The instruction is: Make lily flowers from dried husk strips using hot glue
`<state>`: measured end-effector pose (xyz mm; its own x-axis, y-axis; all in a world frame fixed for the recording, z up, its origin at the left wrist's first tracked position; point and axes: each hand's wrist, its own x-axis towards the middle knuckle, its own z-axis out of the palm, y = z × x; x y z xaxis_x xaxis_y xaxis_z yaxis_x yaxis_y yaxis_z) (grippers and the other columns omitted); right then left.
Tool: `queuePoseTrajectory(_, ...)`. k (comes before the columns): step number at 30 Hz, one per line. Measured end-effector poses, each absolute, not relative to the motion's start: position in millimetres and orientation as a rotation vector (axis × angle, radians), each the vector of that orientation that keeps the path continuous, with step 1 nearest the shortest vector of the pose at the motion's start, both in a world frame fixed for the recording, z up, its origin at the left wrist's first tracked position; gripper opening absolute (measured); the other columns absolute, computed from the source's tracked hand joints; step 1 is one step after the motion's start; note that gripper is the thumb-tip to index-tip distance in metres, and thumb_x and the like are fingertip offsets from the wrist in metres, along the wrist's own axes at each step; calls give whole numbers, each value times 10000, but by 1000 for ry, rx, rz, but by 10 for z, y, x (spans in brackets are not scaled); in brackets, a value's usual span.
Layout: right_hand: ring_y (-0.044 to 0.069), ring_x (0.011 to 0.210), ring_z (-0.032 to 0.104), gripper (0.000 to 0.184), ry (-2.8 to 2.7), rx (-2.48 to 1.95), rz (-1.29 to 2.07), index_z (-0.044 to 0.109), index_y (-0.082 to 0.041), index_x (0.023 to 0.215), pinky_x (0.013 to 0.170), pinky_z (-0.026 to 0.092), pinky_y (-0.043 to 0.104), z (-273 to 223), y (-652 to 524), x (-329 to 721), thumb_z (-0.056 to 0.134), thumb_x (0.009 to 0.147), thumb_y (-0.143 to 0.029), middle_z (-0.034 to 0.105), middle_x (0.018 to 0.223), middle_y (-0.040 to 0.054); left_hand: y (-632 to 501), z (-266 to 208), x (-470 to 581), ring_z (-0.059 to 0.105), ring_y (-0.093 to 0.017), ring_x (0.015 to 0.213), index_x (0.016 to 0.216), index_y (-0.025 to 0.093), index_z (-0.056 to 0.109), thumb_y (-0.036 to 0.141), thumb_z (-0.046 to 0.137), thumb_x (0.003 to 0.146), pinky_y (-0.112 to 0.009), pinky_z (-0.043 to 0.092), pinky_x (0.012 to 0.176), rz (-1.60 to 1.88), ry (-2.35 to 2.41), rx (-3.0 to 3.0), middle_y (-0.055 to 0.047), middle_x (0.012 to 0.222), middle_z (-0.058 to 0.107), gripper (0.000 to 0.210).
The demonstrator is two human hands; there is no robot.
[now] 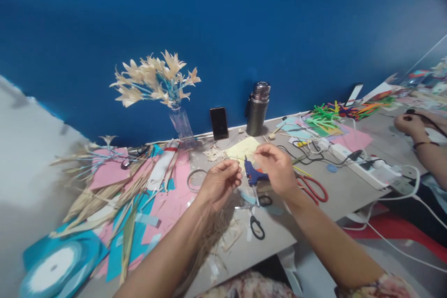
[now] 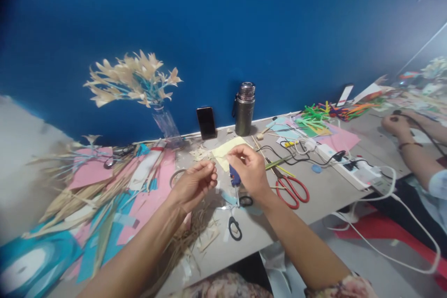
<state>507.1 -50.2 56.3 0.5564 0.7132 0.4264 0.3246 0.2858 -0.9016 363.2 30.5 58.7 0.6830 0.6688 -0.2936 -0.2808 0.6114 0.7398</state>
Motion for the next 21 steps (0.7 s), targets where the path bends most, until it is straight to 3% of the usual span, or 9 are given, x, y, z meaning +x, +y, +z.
queuePoseTrajectory(2, 129, 629, 506, 173, -819, -1186, 615, 638, -207, 787, 546, 403, 244, 553, -463, 5064, 749, 777, -339, 602, 748, -5, 288, 564, 3624, 586, -77, 510, 766, 111, 685, 219, 962, 535, -179, 460, 475, 600, 611, 725, 5, 628, 653, 376)
queuePoseTrajectory(5, 98, 576, 433, 227, -734, -1089, 778, 645, -197, 775, 505, 338, 219, 506, -423, 5031, 807, 730, -350, 569, 700, -31, 259, 548, 3626, 592, -83, 486, 741, 102, 686, 219, 953, 550, -172, 458, 439, 633, 626, 752, -7, 607, 663, 348)
queuePoseTrajectory(21, 146, 694, 569, 167, -864, -1231, 611, 670, -195, 785, 663, 458, 272, 438, -396, 4917, 759, 756, -333, 661, 760, -8, 188, 535, 3621, 671, -145, 549, 724, 99, 691, 300, 965, 516, -232, 565, 501, 748, 631, 833, -25, 608, 675, 398)
